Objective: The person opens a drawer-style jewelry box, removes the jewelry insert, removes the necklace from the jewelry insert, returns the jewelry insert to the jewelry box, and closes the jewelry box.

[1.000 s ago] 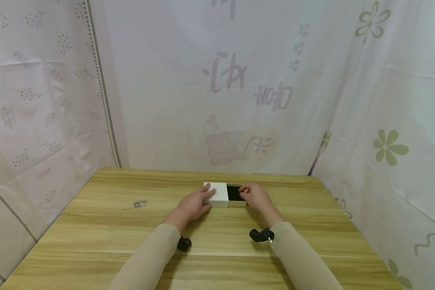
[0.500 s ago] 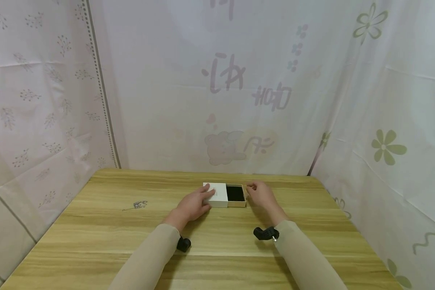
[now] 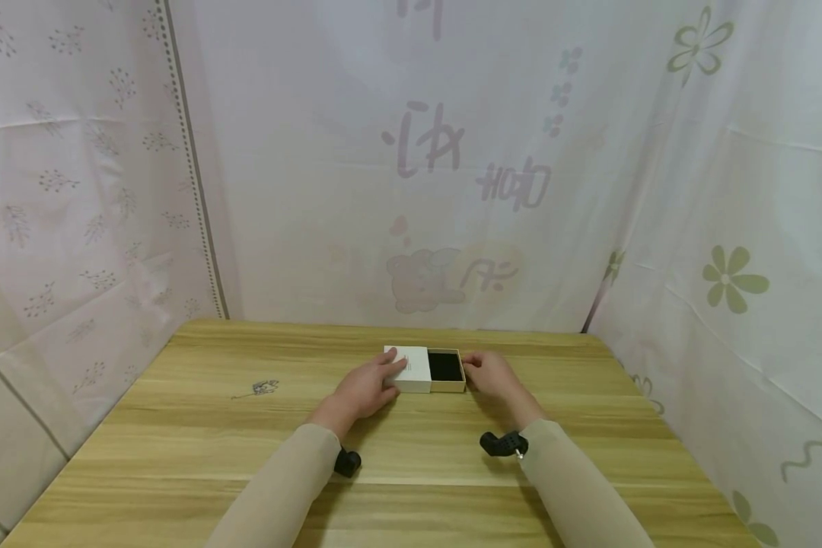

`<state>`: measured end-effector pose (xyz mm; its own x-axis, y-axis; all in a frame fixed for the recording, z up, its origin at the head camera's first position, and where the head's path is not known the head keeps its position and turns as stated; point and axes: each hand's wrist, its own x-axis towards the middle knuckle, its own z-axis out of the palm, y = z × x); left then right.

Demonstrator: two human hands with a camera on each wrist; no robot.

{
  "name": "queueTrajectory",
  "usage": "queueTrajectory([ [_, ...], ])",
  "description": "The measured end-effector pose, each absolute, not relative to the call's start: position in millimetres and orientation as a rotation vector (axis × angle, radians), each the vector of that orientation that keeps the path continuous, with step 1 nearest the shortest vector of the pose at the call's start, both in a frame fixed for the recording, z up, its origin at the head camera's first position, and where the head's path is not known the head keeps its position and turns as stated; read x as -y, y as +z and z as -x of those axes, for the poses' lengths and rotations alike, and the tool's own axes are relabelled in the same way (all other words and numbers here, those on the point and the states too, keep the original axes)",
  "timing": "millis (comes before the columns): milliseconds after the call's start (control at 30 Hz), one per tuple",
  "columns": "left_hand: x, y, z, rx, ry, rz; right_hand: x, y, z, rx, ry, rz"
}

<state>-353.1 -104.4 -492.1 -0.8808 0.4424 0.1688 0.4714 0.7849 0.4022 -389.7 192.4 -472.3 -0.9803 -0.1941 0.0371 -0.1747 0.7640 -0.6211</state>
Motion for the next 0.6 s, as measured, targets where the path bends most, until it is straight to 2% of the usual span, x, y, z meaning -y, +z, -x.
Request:
queueTrajectory([
  [600,104.2,-483.8,346.2,2.909,-0.695,0.742,-193.7,-473.9,388.3,-2.933,-1.055,0.215],
])
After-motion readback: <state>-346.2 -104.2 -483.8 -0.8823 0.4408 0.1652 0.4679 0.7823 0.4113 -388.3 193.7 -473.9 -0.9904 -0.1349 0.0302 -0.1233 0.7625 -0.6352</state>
